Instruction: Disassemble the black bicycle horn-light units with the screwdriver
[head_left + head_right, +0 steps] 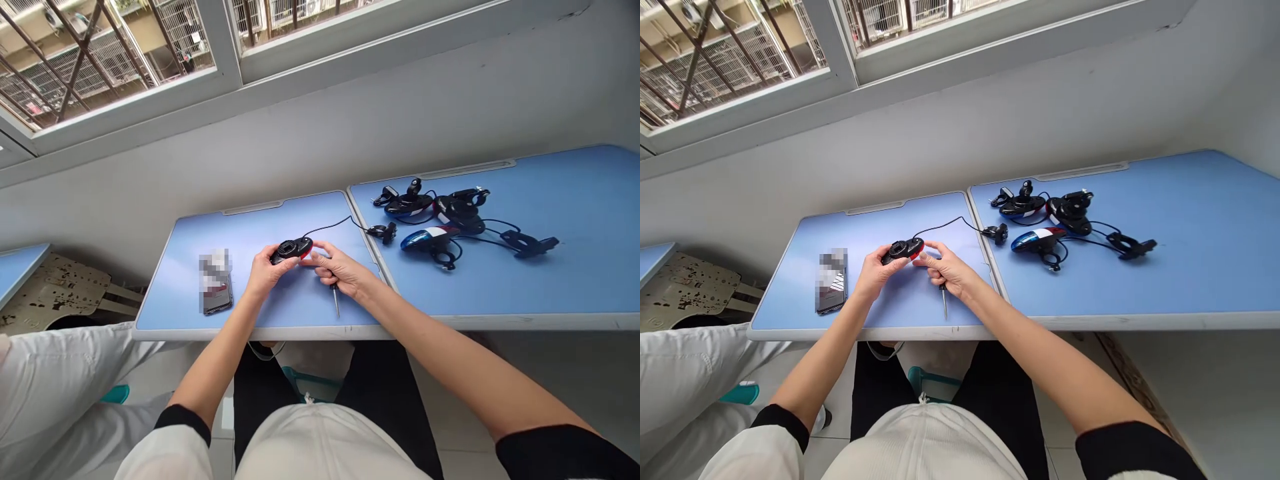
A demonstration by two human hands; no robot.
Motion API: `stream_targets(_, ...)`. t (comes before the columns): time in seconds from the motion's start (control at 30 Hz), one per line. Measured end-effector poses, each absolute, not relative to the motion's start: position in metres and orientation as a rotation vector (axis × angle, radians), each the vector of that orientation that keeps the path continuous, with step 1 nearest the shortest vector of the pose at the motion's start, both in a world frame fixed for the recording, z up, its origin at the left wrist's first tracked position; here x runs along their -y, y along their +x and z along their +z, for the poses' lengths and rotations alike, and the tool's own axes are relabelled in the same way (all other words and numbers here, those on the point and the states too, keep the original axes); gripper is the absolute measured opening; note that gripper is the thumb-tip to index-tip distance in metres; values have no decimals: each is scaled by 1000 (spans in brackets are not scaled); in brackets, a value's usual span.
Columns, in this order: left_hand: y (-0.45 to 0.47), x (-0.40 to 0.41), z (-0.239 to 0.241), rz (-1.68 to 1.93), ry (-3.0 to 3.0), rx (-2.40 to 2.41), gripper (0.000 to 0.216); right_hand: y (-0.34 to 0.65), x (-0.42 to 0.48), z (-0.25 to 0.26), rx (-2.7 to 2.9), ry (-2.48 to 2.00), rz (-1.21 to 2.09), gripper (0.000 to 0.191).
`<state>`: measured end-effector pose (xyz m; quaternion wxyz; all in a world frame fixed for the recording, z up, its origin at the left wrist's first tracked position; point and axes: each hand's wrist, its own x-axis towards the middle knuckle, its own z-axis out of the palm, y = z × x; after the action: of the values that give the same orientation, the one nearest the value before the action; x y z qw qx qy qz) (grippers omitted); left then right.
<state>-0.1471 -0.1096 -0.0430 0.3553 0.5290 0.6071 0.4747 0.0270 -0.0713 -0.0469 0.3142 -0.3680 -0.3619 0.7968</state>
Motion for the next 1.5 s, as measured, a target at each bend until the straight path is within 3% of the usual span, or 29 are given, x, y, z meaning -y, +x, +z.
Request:
stream_targets(0.13,-142,106,-40,1204,1318,-1434,43,25,57,-46,1122,-792,2091,64)
stream_targets(0.7,-138,79,-42,1207,1249,-1310,39,34,51,-52,1008,-866,2109,64)
stream_targets(0.97,-136,63,-46,1136,1202,-1223,40,45,33,-41,1199,-1060,2125,39)
stream_targets(1.5,-141,61,-39,1052,1248,-1184,37,49,22,-38,1331,-1039,2082,27)
